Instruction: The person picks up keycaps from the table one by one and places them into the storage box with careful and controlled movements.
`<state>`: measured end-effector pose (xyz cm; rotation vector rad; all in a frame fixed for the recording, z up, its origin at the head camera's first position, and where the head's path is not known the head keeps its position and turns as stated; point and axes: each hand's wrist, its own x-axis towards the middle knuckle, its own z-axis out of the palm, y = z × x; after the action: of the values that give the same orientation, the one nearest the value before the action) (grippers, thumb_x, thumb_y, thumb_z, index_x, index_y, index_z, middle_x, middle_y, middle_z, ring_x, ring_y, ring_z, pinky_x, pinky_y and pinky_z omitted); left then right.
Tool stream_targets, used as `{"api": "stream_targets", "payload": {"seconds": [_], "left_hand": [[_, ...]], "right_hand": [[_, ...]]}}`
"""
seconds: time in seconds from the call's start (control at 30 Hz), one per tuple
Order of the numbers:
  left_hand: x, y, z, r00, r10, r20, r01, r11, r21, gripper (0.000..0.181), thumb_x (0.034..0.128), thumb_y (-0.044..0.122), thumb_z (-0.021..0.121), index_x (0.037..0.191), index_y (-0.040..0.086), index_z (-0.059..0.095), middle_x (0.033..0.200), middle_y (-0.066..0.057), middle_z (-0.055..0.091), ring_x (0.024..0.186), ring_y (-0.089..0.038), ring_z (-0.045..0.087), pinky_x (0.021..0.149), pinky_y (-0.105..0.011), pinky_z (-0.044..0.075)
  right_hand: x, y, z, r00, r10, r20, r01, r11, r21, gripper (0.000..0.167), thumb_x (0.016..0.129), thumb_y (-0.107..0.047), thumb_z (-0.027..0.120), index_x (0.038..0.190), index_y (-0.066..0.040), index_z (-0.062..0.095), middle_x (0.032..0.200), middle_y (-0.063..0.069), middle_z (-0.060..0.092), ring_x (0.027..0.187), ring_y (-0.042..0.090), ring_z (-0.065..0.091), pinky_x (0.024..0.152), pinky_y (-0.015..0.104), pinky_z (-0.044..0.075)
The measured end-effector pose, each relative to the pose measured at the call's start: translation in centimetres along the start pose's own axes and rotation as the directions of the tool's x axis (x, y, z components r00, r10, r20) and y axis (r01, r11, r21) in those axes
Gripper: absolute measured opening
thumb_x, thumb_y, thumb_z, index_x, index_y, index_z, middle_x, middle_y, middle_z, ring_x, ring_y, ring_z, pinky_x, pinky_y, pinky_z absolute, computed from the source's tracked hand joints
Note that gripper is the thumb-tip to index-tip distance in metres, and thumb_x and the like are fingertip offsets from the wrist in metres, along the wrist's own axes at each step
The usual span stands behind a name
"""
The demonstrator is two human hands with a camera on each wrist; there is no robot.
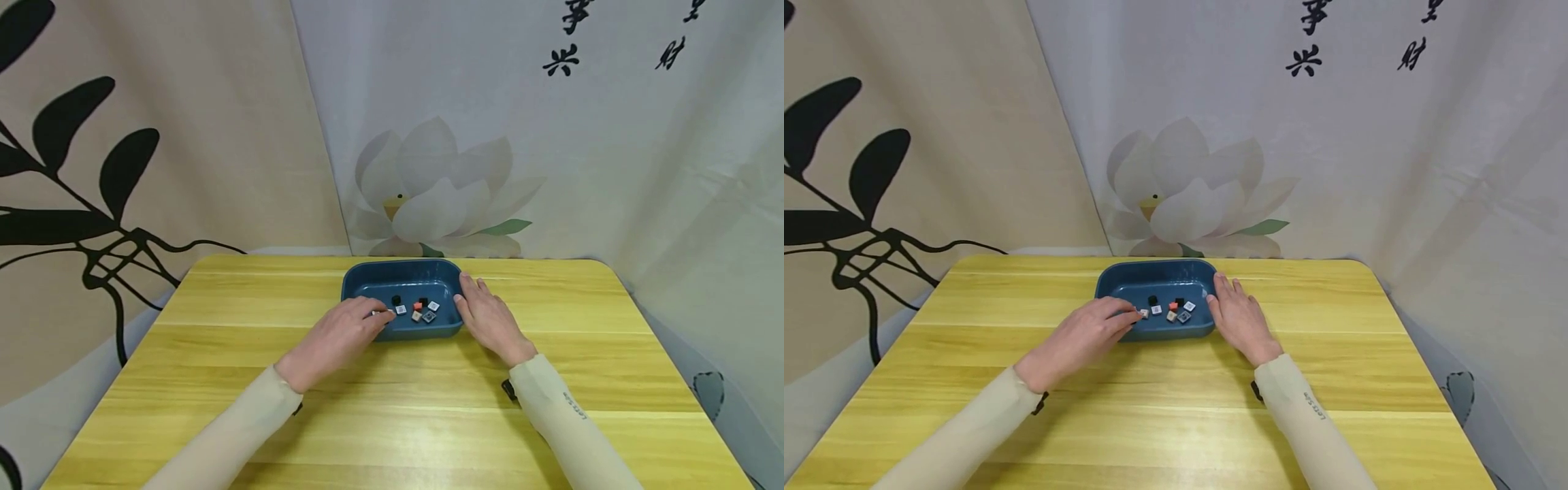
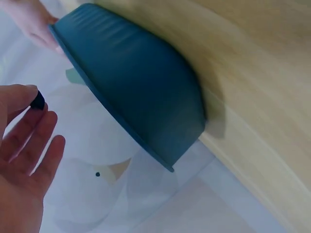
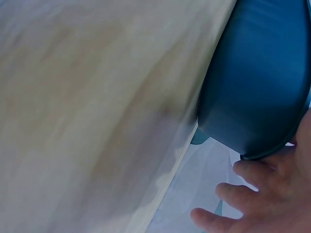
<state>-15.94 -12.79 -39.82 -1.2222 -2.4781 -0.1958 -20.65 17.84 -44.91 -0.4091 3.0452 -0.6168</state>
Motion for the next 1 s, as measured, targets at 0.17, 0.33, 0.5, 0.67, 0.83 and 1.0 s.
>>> {"api": "stream_targets", "payload": {"seconds": [0.17, 0.33, 0.5, 0.67, 0.83, 1.0], "left_hand": [[1.3, -0.5, 0.4, 0.999, -0.043, -0.012, 0.043, 0.999, 0.013, 0.035, 0.0874, 0.009, 0.084, 0.121, 0.008, 0.077, 0.115, -0.005, 0.073, 0.103, -0.018, 0.067, 0.093, -0.032, 0.056], [2.5, -1.0, 0.9, 0.996, -0.091, 0.007, 0.09, 0.995, 0.043, 0.032, 0.0892, 0.011, 0.083, 0.121, 0.007, 0.077, 0.114, -0.006, 0.072, 0.099, -0.019, 0.067, 0.091, -0.031, 0.057], [3.7, -1.6, 1.5, 0.989, -0.137, 0.051, 0.135, 0.99, 0.045, 0.032, 0.0896, 0.01, 0.082, 0.121, 0.008, 0.077, 0.115, -0.007, 0.071, 0.1, -0.02, 0.066, 0.092, -0.031, 0.056], [4.9, -2.2, 2.5, 0.98, -0.177, 0.088, 0.175, 0.984, 0.035, 0.027, 0.0937, 0.012, 0.078, 0.12, 0.008, 0.077, 0.113, -0.008, 0.071, 0.097, -0.021, 0.066, 0.09, -0.032, 0.057], [5.7, -2.7, 3.8, 0.962, -0.237, 0.137, 0.233, 0.971, 0.046, 0.023, 0.0959, 0.013, 0.076, 0.118, 0.007, 0.078, 0.108, -0.009, 0.071, 0.094, -0.021, 0.067, 0.089, -0.034, 0.057], [6.3, -3.1, 4.6, 0.935, -0.293, 0.2, 0.287, 0.956, 0.059, 0.023, 0.0963, 0.012, 0.075, 0.118, 0.005, 0.077, 0.105, -0.01, 0.071, 0.09, -0.022, 0.068, 0.088, -0.035, 0.058]], "right_hand": [[0.0, 0.0, 0.1, 1.0, 0.0, -0.001, 0.0, 1.0, -0.007, 0.064, 0.113, -0.038, 0.034, 0.163, 0.0, 0.023, 0.169, 0.016, 0.024, 0.154, 0.043, 0.023, 0.116, 0.066, 0.029], [0.0, 0.1, 0.1, 1.0, 0.005, 0.002, -0.005, 1.0, -0.009, 0.064, 0.113, -0.038, 0.035, 0.163, 0.0, 0.023, 0.169, 0.017, 0.024, 0.154, 0.042, 0.023, 0.116, 0.066, 0.029], [0.1, 0.0, 0.0, 1.0, 0.005, 0.004, -0.004, 1.0, -0.012, 0.063, 0.113, -0.038, 0.035, 0.164, -0.001, 0.023, 0.169, 0.016, 0.025, 0.154, 0.042, 0.023, 0.116, 0.065, 0.028], [0.1, 0.1, 0.0, 1.0, -0.001, 0.002, 0.001, 1.0, -0.017, 0.064, 0.113, -0.039, 0.033, 0.163, -0.001, 0.023, 0.169, 0.017, 0.026, 0.154, 0.042, 0.024, 0.116, 0.065, 0.029], [0.0, 0.0, 0.0, 1.0, -0.005, 0.006, 0.005, 1.0, -0.017, 0.064, 0.113, -0.038, 0.034, 0.163, 0.0, 0.023, 0.169, 0.017, 0.025, 0.154, 0.043, 0.024, 0.116, 0.066, 0.029], [0.0, -0.1, -0.1, 1.0, -0.002, 0.003, 0.002, 1.0, -0.016, 0.063, 0.113, -0.038, 0.034, 0.164, -0.001, 0.023, 0.169, 0.016, 0.025, 0.154, 0.043, 0.024, 0.116, 0.066, 0.029]]}}
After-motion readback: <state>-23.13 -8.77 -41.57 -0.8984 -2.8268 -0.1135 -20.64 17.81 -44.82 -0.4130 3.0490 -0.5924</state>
